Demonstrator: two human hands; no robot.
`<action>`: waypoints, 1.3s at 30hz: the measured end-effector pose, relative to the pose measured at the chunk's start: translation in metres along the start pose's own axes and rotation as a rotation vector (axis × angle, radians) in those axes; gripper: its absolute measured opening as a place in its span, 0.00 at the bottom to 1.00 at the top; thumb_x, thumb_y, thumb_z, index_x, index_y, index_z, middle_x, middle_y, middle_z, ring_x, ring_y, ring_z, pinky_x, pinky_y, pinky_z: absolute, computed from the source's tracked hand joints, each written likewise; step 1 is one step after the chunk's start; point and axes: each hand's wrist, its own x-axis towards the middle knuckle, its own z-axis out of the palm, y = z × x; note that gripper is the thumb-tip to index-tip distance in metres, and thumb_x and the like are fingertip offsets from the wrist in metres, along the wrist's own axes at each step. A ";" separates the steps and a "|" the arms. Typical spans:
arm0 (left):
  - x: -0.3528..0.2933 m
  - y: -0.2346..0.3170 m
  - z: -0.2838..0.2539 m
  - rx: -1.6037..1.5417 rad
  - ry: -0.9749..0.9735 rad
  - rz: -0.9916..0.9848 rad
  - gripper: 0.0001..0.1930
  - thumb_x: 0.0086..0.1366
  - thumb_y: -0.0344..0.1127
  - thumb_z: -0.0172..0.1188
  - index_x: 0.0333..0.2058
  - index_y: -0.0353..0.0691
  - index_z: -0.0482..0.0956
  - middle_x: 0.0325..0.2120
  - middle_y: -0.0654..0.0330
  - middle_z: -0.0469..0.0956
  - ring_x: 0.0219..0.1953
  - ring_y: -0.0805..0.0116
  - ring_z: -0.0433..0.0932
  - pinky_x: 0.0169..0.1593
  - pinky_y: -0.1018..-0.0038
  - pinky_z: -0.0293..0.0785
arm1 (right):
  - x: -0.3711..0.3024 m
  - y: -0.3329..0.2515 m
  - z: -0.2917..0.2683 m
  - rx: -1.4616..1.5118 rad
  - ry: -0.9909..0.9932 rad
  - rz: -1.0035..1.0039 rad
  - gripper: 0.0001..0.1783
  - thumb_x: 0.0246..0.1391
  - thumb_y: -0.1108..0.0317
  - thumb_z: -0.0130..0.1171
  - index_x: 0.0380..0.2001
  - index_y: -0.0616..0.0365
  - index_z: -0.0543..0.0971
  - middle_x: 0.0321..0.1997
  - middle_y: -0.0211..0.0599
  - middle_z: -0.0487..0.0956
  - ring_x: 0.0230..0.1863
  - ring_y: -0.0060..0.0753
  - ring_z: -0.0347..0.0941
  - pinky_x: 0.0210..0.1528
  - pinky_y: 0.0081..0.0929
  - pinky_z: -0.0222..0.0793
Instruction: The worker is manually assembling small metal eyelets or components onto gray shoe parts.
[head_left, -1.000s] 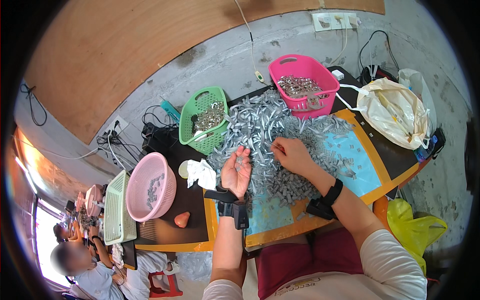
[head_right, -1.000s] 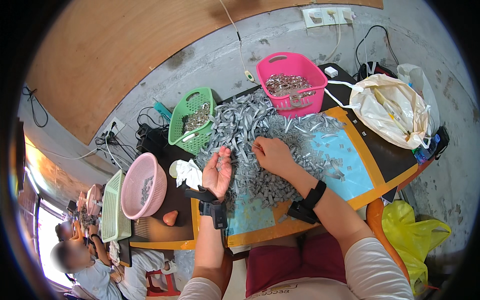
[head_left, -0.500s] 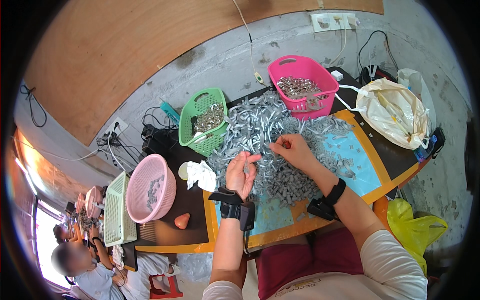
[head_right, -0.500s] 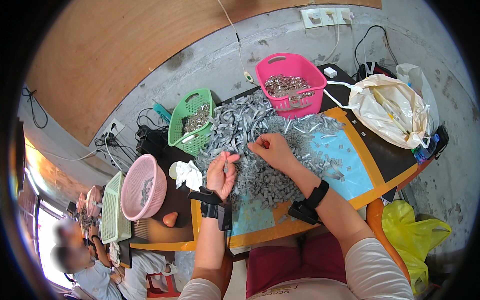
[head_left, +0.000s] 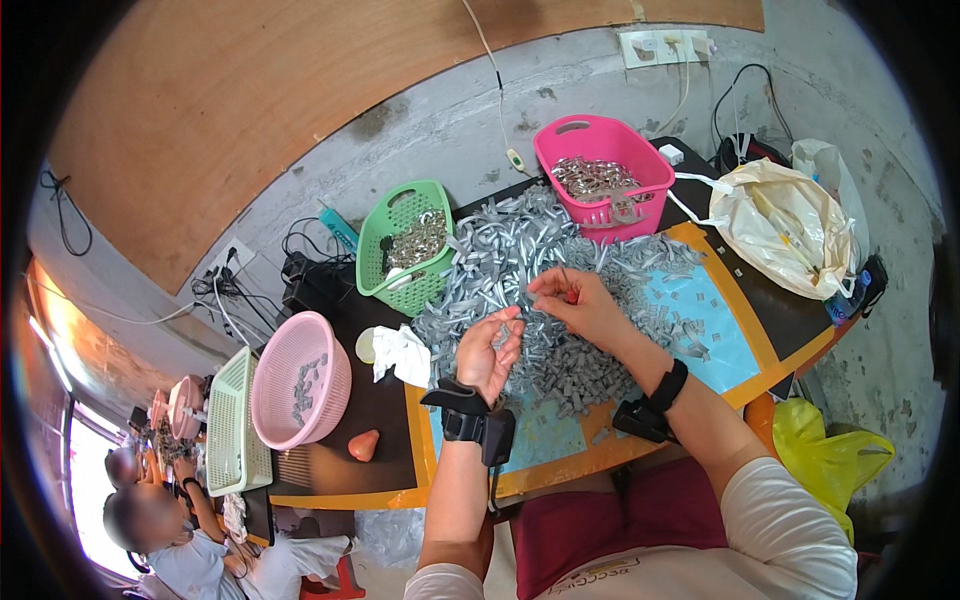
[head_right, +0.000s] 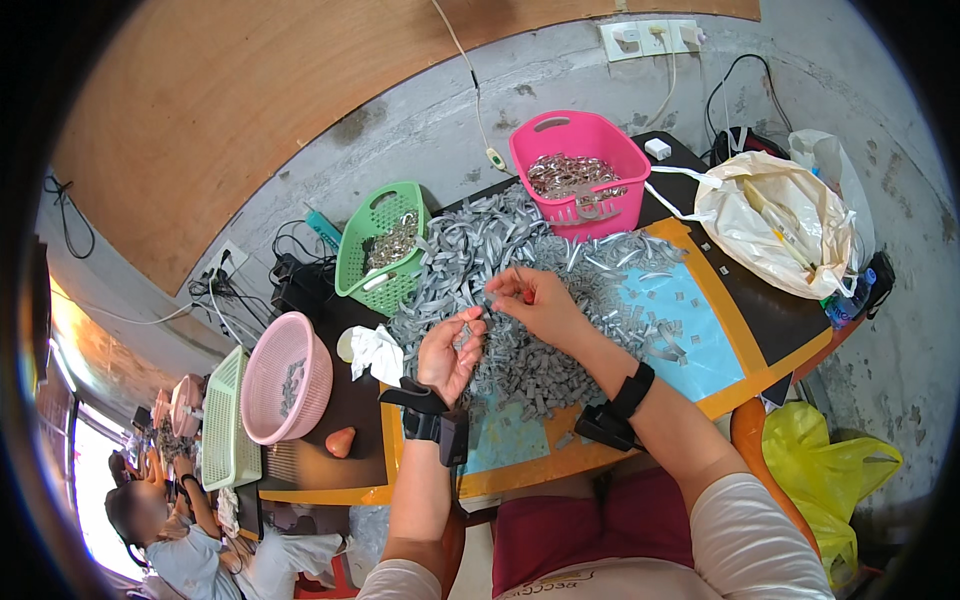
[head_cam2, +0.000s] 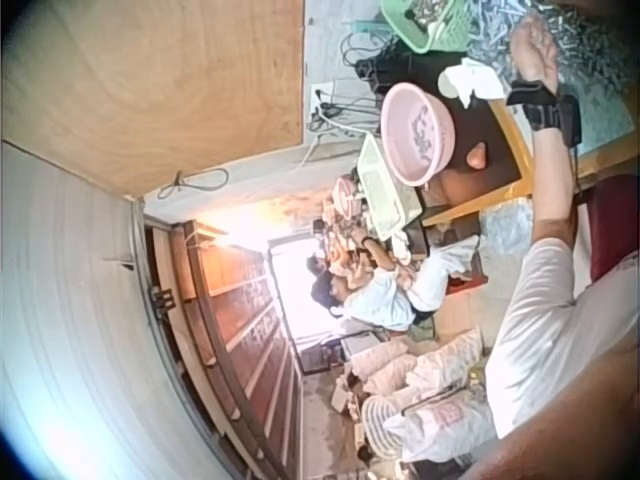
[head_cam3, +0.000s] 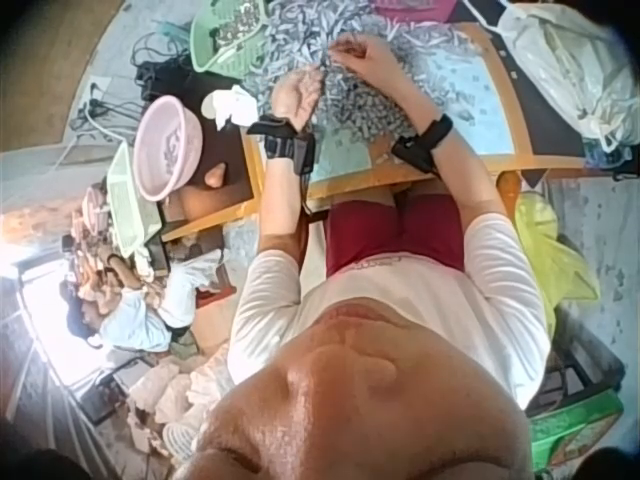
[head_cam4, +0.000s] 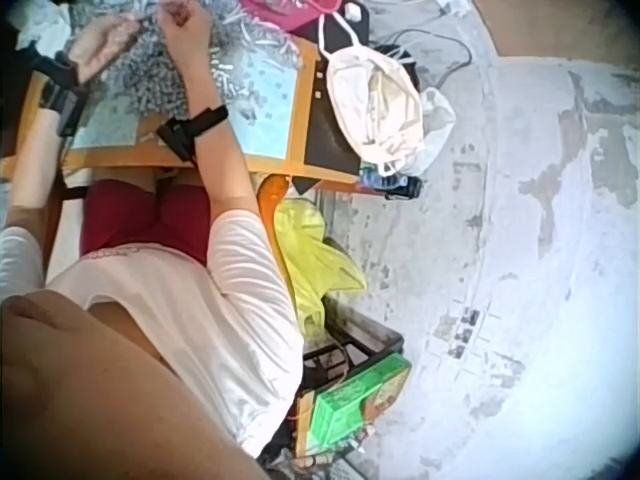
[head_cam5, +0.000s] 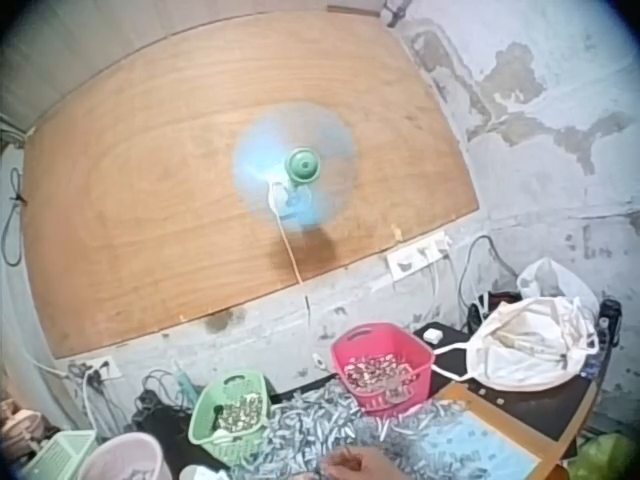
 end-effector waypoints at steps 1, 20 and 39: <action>0.001 -0.001 -0.001 0.018 -0.055 0.037 0.09 0.64 0.32 0.41 0.34 0.32 0.67 0.26 0.55 0.70 0.18 0.77 0.60 0.18 0.85 0.57 | 0.000 0.000 0.000 0.000 -0.001 0.000 0.09 0.45 0.72 0.58 0.32 0.64 0.76 0.22 0.29 0.75 0.21 0.12 0.65 0.25 0.13 0.61; 0.004 -0.013 0.000 0.117 -0.014 0.160 0.11 0.61 0.32 0.51 0.41 0.32 0.72 0.26 0.63 0.73 0.19 0.84 0.62 0.18 0.90 0.55 | -0.003 0.007 0.001 -0.166 -0.044 0.031 0.06 0.45 0.72 0.56 0.26 0.65 0.73 0.21 0.34 0.77 0.24 0.18 0.72 0.26 0.16 0.65; 0.002 -0.016 -0.001 0.158 0.089 0.262 0.05 0.56 0.26 0.56 0.32 0.33 0.75 0.22 0.64 0.75 0.12 0.87 0.55 0.14 0.88 0.47 | -0.010 -0.008 0.010 -0.536 0.000 -0.184 0.07 0.40 0.69 0.58 0.22 0.60 0.72 0.19 0.36 0.74 0.16 0.32 0.68 0.19 0.24 0.60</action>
